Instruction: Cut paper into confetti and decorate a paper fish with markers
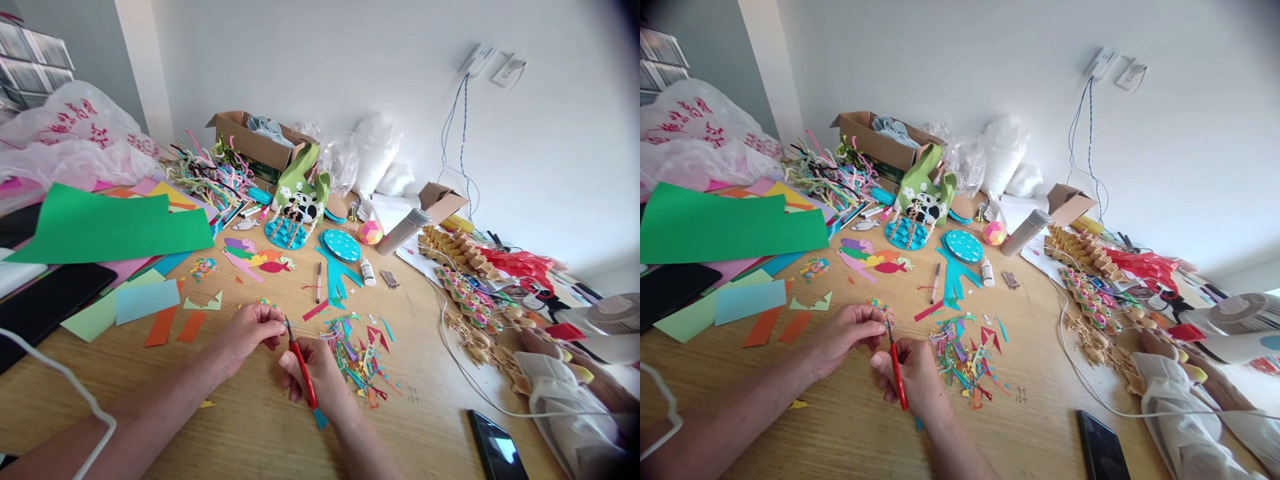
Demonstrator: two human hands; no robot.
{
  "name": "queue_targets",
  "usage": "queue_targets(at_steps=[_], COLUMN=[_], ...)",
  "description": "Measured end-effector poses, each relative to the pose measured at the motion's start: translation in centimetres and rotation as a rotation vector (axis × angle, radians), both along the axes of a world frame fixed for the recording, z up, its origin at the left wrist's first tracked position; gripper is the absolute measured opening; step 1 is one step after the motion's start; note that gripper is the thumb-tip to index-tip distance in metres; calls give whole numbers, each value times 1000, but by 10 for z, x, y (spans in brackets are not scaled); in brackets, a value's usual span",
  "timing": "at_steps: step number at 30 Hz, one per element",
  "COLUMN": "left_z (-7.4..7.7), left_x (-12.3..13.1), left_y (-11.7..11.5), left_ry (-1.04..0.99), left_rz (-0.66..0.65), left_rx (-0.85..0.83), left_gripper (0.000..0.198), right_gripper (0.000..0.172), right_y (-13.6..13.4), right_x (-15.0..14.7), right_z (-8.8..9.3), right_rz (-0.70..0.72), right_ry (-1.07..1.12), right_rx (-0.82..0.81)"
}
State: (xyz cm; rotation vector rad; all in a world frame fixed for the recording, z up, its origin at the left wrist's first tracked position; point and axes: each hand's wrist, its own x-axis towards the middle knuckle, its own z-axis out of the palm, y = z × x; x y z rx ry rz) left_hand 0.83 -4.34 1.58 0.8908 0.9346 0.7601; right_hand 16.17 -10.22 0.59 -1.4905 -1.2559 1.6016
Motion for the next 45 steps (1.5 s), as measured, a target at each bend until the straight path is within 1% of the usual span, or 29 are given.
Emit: queue_targets(at_steps=[7,18,25,32,45], left_z=[0,0,-1,0,-1], left_x=[0,0,0,0,-1], left_y=[1,1,2,2,2], left_ry=[4,-4,23,46,46], left_rz=[-7,-5,-1,-8,-5], left_rx=[-5,-18,-4,6,7], left_gripper=[18,22,19,17,18], right_gripper=[58,57,57,59,59], right_y=[0,0,0,1,0], right_x=[0,0,1,2,1], right_z=[-1,0,-2,-2,0], right_rz=[-2,1,9,25,6], right_ry=[20,33,43,24,0], right_rx=[-7,1,9,13,-26])
